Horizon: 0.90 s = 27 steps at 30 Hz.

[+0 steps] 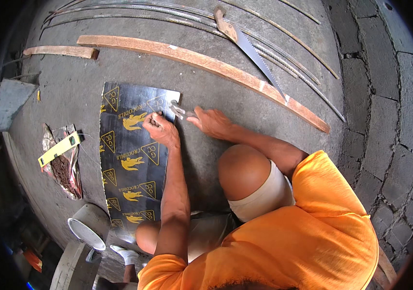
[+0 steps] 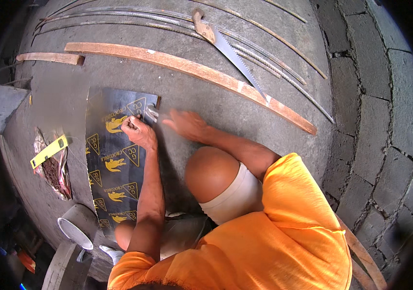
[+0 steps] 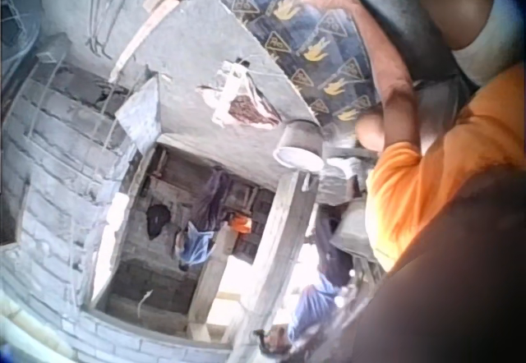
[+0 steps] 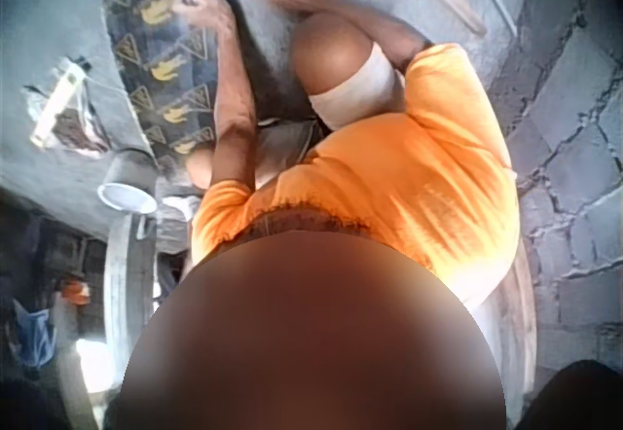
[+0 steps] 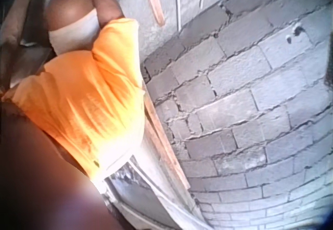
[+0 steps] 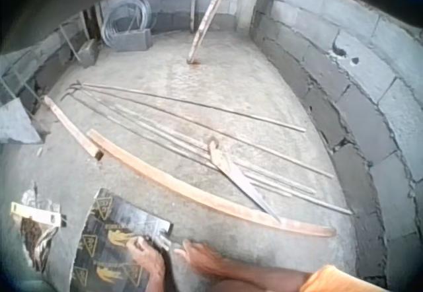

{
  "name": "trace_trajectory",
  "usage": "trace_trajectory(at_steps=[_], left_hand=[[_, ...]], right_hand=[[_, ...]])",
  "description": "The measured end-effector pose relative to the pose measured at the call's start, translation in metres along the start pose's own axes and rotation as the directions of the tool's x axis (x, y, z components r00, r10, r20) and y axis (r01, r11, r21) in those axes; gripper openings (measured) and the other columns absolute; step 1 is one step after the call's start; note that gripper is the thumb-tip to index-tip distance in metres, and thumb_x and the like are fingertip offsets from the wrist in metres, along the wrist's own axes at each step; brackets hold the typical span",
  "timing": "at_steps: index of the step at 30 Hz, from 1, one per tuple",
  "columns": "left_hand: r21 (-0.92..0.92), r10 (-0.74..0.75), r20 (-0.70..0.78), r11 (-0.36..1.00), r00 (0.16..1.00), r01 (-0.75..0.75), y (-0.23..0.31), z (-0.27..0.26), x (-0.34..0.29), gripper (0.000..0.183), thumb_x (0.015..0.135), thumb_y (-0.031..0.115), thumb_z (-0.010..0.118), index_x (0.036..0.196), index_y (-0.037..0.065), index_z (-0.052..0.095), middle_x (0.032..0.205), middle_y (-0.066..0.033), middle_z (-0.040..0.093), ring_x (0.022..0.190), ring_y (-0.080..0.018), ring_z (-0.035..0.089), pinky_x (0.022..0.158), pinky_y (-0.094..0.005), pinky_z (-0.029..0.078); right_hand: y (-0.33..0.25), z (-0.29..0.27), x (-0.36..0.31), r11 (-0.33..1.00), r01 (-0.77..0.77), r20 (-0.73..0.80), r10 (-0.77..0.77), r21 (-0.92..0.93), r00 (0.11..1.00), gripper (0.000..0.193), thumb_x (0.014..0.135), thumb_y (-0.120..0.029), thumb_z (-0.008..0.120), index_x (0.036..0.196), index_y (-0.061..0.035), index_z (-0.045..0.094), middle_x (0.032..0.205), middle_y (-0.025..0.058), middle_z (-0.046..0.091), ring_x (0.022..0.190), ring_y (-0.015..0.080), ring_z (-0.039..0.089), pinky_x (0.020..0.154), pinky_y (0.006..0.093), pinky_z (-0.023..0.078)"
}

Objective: The person positions a black patterned tile on the floor, aligns it with a wooden plank, and uses a hammer to tap it into place. The person then retrieves a spirit level and a bucket of nails before continuing to secure the tile.

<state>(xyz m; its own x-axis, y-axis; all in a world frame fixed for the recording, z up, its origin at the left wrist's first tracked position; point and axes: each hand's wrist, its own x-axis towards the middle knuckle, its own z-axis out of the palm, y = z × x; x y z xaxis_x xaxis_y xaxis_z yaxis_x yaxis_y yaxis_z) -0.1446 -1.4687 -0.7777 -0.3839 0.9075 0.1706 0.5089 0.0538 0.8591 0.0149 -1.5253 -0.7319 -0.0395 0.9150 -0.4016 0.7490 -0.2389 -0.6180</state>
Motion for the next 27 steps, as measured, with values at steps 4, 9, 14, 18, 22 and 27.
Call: trace_trajectory(at_steps=[4,9,14,18,22,27], left_hand=[[-0.002,-0.078,0.071,0.997,0.994,0.078,0.004,-0.001,0.005,0.021,0.101,0.017,0.059,0.106,-0.003,0.057,0.094,-0.0163,0.069,0.084,-0.0266,0.068,0.077,-0.0395,0.054],[-0.043,-0.056,0.213,0.997,0.976,0.066,0.01,0.005,0.02,0.022,0.102,0.017,0.06,0.108,-0.004,0.06,0.099,-0.0144,0.07,0.089,-0.0227,0.066,0.082,-0.0358,0.053],[-0.042,-0.005,0.249,0.999,0.968,0.017,0.005,0.019,0.013,0.023,0.102,0.018,0.059,0.109,-0.004,0.06,0.1,-0.0153,0.069,0.088,-0.0252,0.068,0.081,-0.0382,0.054],[0.174,0.216,0.065,0.959,0.974,-0.225,-0.004,0.024,0.01,0.024,0.104,0.021,0.055,0.112,-0.002,0.058,0.104,-0.0188,0.065,0.091,-0.0352,0.066,0.081,-0.0435,0.052],[0.336,0.117,0.142,0.928,0.983,-0.159,-0.005,0.028,0.012,0.023,0.103,0.024,0.057,0.113,0.003,0.056,0.1,-0.0193,0.068,0.09,-0.0408,0.066,0.077,-0.0479,0.051],[0.466,0.12,0.176,0.864,0.977,-0.19,-0.003,0.03,0.012,0.024,0.102,0.027,0.058,0.113,0.005,0.056,0.096,-0.0188,0.07,0.081,-0.0427,0.065,0.072,-0.0527,0.047]], right_hand=[[-0.002,0.002,0.0,0.998,-0.021,0.018,0.022,-0.064,1.0,0.051,0.1,-0.053,0.054,0.103,-0.0021,0.058,0.088,0.0268,0.07,0.086,0.0489,0.069,0.076,0.0589,0.054],[0.003,0.006,0.002,0.999,-0.021,-0.007,0.021,-0.036,1.0,0.052,0.099,-0.054,0.055,0.102,-0.0021,0.054,0.077,0.0277,0.069,0.077,0.0497,0.07,0.071,0.0583,0.056],[0.014,0.007,0.004,1.0,0.0,-0.038,-0.001,-0.008,0.999,0.056,0.098,-0.057,0.055,0.102,-0.0015,0.056,0.08,0.0286,0.069,0.079,0.0508,0.069,0.074,0.0591,0.054],[0.022,0.004,0.004,0.989,0.053,-0.025,-0.05,0.138,0.998,0.06,0.099,-0.058,0.054,0.109,0.0006,0.058,0.084,0.0296,0.069,0.085,0.0532,0.066,0.079,0.0572,0.051],[0.025,-0.014,0.006,0.952,-0.098,0.148,0.056,0.29,0.987,0.064,0.101,-0.057,0.052,0.122,0.0029,0.058,0.09,0.0321,0.068,0.091,0.0543,0.064,0.084,0.0563,0.05],[0.026,-0.057,0.034,0.915,-0.307,0.033,0.31,0.262,0.95,0.053,0.103,-0.048,0.051,0.123,-0.0008,0.061,0.109,0.0327,0.067,0.106,0.0531,0.062,0.092,0.0583,0.048]])
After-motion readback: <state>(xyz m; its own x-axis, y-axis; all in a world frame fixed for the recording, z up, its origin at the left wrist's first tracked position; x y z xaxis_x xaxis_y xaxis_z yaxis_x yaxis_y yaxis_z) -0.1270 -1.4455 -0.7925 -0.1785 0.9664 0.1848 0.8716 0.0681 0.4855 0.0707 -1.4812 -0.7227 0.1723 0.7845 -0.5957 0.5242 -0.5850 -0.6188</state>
